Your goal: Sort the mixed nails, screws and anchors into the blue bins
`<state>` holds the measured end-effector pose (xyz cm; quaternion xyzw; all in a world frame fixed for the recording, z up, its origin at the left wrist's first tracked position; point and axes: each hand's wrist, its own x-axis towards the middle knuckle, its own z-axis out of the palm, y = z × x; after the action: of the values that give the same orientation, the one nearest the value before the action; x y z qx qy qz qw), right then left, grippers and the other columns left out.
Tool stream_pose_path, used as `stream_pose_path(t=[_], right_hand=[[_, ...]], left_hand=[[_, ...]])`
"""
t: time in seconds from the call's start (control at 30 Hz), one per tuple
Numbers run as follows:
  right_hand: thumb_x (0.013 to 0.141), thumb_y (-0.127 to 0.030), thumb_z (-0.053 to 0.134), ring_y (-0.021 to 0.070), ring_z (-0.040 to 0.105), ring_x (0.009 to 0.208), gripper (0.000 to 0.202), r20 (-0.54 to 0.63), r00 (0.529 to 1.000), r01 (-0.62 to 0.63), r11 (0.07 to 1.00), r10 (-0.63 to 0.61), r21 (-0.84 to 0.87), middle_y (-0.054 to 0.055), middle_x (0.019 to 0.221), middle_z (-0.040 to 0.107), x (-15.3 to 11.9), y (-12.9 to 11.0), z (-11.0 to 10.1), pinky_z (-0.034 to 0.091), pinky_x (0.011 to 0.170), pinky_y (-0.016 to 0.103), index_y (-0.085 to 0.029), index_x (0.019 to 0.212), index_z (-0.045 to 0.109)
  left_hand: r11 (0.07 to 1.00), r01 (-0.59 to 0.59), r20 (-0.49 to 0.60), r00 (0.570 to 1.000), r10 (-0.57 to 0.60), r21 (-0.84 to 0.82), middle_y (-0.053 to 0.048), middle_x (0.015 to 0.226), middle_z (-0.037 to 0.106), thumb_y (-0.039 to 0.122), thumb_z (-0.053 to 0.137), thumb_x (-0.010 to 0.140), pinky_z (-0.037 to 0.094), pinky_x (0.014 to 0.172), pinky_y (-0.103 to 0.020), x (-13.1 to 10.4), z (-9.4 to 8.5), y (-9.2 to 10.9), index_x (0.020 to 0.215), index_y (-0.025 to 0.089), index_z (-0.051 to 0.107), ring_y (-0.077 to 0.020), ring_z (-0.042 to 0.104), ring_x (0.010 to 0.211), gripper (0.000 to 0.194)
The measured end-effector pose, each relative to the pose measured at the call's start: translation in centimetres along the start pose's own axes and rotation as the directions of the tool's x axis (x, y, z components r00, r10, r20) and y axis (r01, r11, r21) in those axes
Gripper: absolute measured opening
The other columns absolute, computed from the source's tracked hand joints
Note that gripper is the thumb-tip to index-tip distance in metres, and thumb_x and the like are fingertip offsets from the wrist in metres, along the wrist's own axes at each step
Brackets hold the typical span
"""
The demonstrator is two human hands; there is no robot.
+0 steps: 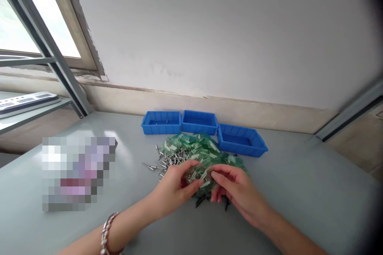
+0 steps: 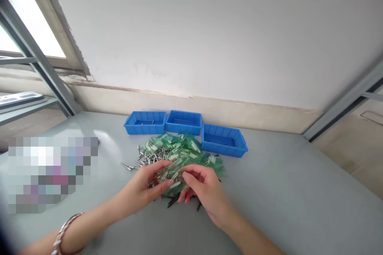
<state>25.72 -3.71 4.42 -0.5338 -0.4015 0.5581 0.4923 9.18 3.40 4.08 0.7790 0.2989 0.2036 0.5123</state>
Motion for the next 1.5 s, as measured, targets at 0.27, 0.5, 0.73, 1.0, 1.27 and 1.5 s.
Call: stream_pose_path(t=[0.27, 0.5, 0.73, 1.0, 1.27, 1.5], right_hand=[[0.075, -0.035, 0.062, 0.0113, 0.058, 0.050, 0.025, -0.041, 0.998, -0.032, 0.993, 0.037, 0.110, -0.001, 0.061, 0.057, 0.3, 0.1, -0.2, 0.042, 0.046, 0.020, -0.013, 0.087, 0.057], [0.074, -0.032, 0.061, 0.0105, 0.052, 0.047, 0.023, 0.053, 0.998, 0.024, 0.994, -0.018, -0.108, -0.001, 0.055, 0.055, 0.1, 0.3, 0.0, 0.043, 0.045, 0.022, -0.013, 0.086, 0.056], [0.074, -0.020, 0.056, 0.0110, 0.051, 0.063, 0.002, 0.089, 0.914, 0.399, 0.835, -0.396, -0.378, 0.003, 0.081, 0.051, 0.0, 0.4, -0.3, 0.042, 0.050, 0.021, -0.018, 0.074, 0.057], [0.078, -0.002, 0.037, 0.0163, 0.047, 0.084, 0.032, 0.255, 0.599, 0.634, 0.255, -0.759, -0.730, 0.008, 0.109, 0.038, -0.6, 0.9, -0.8, 0.045, 0.061, 0.028, -0.022, 0.083, 0.061], [0.078, 0.001, 0.037, 0.0178, 0.045, 0.088, 0.035, 0.335, 0.571, 0.624, 0.131, -0.749, -0.770, 0.008, 0.111, 0.036, -0.5, 1.0, -1.2, 0.044, 0.065, 0.029, -0.022, 0.089, 0.061], [0.080, -0.004, 0.039, 0.0158, 0.046, 0.078, 0.030, 0.340, 0.571, 0.624, 0.125, -0.747, -0.771, 0.007, 0.090, 0.044, -0.4, 0.5, -0.9, 0.045, 0.065, 0.029, -0.022, 0.093, 0.060]], left_hand=[[0.957, 0.187, 0.001, 0.981, -0.192, -0.223, 0.007, 0.051, 0.043, 0.041, 0.056, 0.075, 0.034, 0.044, -0.019, 0.7, -0.6, -0.2, 0.090, 0.014, 0.052, -0.0095, 0.047, 0.048, 0.031], [0.978, 0.085, 0.005, 0.996, -0.086, -0.189, 0.006, 0.055, 0.038, 0.037, 0.057, 0.076, 0.028, 0.046, -0.019, 0.5, -0.7, -0.3, 0.072, 0.014, 0.052, -0.0071, 0.036, 0.051, 0.024], [0.991, -0.091, -0.080, 0.993, 0.084, -0.101, -0.001, 0.080, 0.048, 0.016, 0.056, 0.067, 0.038, 0.056, -0.022, 0.2, -0.6, -0.2, 0.074, 0.016, 0.056, -0.0090, 0.042, 0.061, 0.007], [0.976, -0.048, -0.086, 0.996, 0.030, -0.213, -0.001, 0.090, 0.044, 0.011, 0.050, 0.067, 0.039, 0.051, -0.020, 0.2, -0.3, -0.4, 0.099, 0.019, 0.045, -0.0072, 0.043, 0.060, 0.033], [0.968, -0.169, -0.100, 0.983, 0.152, -0.186, -0.002, 0.094, 0.044, 0.007, 0.047, 0.073, 0.040, 0.057, -0.022, -0.2, -0.6, -0.3, 0.107, 0.022, 0.043, -0.0076, 0.045, 0.065, 0.037], [0.971, -0.219, -0.126, 0.970, 0.207, -0.094, -0.002, 0.092, 0.042, 0.006, 0.042, 0.077, 0.041, 0.057, -0.021, -0.3, -0.7, 0.1, 0.116, 0.025, 0.039, -0.0074, 0.042, 0.063, 0.044]])
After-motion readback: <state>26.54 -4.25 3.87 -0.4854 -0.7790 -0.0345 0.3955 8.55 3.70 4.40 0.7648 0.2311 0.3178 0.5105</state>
